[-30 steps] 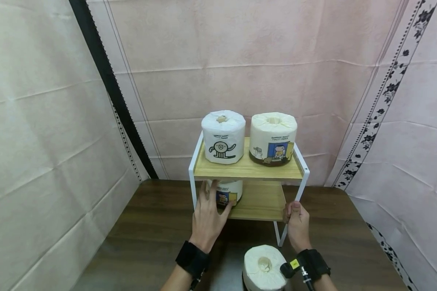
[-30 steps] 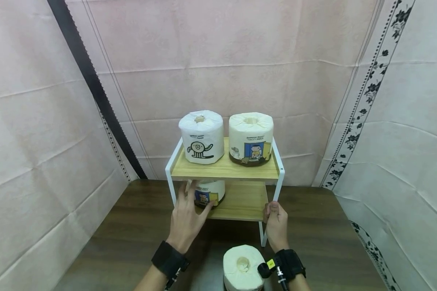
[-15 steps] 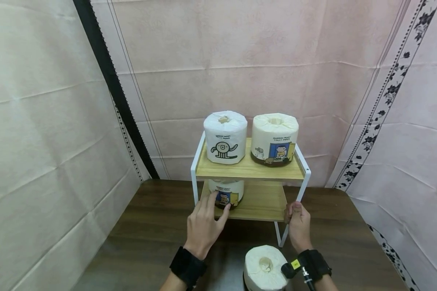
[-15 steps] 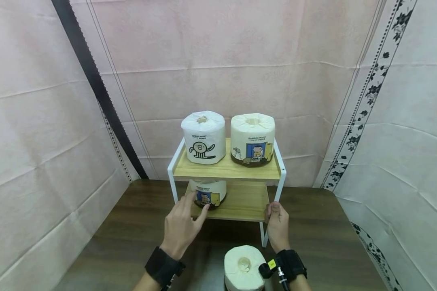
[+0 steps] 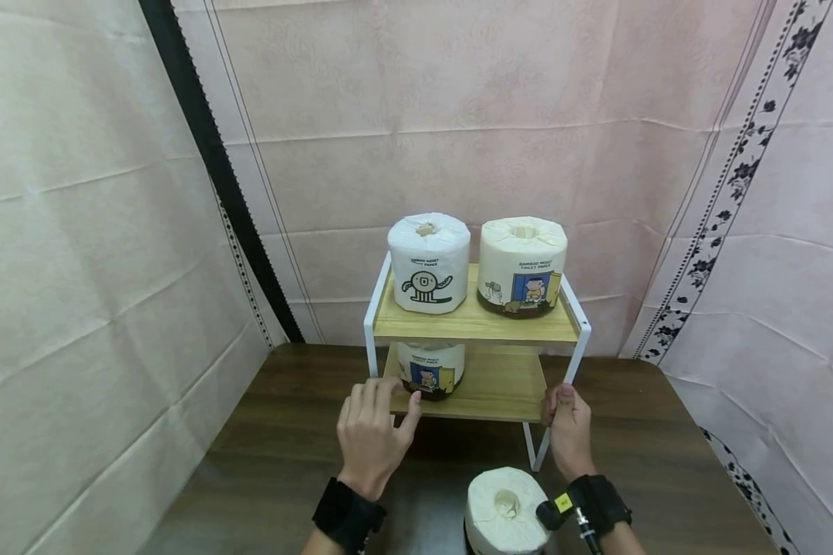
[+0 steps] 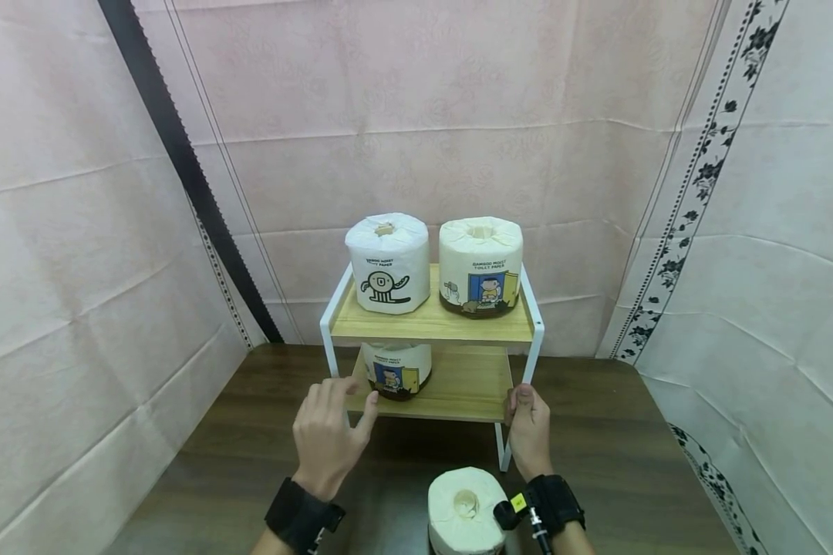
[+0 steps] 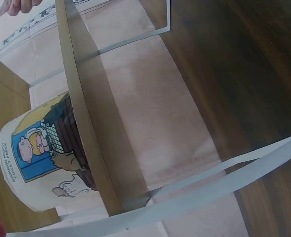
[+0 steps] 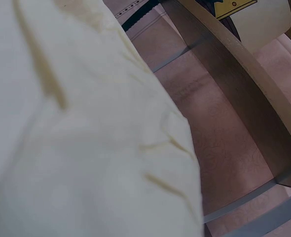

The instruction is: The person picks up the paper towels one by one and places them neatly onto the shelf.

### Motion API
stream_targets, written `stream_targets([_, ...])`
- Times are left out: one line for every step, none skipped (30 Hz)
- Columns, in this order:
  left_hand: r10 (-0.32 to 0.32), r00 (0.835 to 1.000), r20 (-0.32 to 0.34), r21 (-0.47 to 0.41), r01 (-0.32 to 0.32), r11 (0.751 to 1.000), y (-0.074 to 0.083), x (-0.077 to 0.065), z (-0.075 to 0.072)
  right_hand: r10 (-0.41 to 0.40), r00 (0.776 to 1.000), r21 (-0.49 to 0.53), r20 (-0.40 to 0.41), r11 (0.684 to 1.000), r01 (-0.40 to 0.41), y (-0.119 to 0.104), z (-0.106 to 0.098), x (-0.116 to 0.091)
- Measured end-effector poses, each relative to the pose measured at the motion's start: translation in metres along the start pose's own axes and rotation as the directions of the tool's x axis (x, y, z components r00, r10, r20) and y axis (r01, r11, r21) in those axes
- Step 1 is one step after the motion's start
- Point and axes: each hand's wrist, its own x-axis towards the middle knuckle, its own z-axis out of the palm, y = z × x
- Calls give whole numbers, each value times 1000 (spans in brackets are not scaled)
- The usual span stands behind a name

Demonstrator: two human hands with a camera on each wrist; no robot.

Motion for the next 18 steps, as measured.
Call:
stream_targets([-9, 1000, 3, -5, 9, 1000, -1, -1, -1, -2, 1000, 1, 3, 1000, 2, 0, 0, 0])
stream_targets([-20, 1000, 4, -9, 20, 1000, -2, -2, -1, -3, 1000, 5, 4, 1000, 3, 1, 0, 0])
stream_targets([-30, 1000, 3, -18, 30, 999, -3, -4, -1, -5, 1000, 7, 5, 1000, 5, 1, 0, 0])
stream_targets([-42, 999, 4, -28, 42, 999, -3, -5, -1, -9, 1000, 9, 7, 1000, 9, 1, 0, 1])
stream_targets([-57, 998, 3, -41, 57, 998, -4, -7, -1, -12, 1000, 4, 12, 1000, 12, 1, 0, 1])
stream_targets([-77, 997, 3, -58, 77, 995, -5, -9, 0, -15, 1000, 2, 14, 1000, 15, 1, 0, 1])
stream_targets([-99, 995, 3, -78, 99, 992, -6, -10, 0, -18, 1000, -2, 15, 1000, 18, 1, 0, 1])
stream_targets([-125, 992, 6, -97, 125, 987, -6, -11, 1, -20, 1000, -3, 12, 1000, 20, 1, 0, 1])
stream_targets([-151, 988, 13, -121, 152, 981, -7, -13, 2, -22, 1000, -7, 13, 1000, 22, 1, 0, 1])
stream_targets([-180, 983, 24, -145, 181, 973, -7, -13, 2, -23, 1000, -7, 13, 1000, 24, 1, 0, 1])
stream_targets([-211, 977, 37, -171, 214, 962, -7, -14, 3, -25, 1000, -8, 13, 1000, 25, 0, 0, 1])
stream_targets([-244, 968, 53, -196, 249, 948, -7, -15, 3, -25, 1000, -4, 11, 1000, 25, 0, -1, 1])
stream_targets([-276, 959, 71, -218, 285, 934, -7, -15, 4, -25, 1000, -7, 11, 1000, 25, 0, -1, 1])
stream_targets([-307, 947, 91, -239, 320, 917, -7, -15, 4, -25, 1000, -11, 15, 1000, 25, 0, -1, 0])
stream_targets([-335, 936, 108, -260, 352, 899, -7, -15, 5, -25, 1000, -9, 17, 1000, 26, 0, -1, 0])
stream_targets([-360, 924, 127, -278, 382, 882, -7, -15, 5, -25, 1000, -7, 19, 1000, 25, 0, -1, 0])
stream_targets([-381, 913, 147, -295, 408, 864, -7, -14, 6, -24, 1000, -9, 17, 1000, 24, 0, -1, 0])
stream_targets([-396, 903, 164, -312, 429, 848, -7, -14, 7, -21, 1000, -10, 14, 1000, 21, 0, -1, 0])
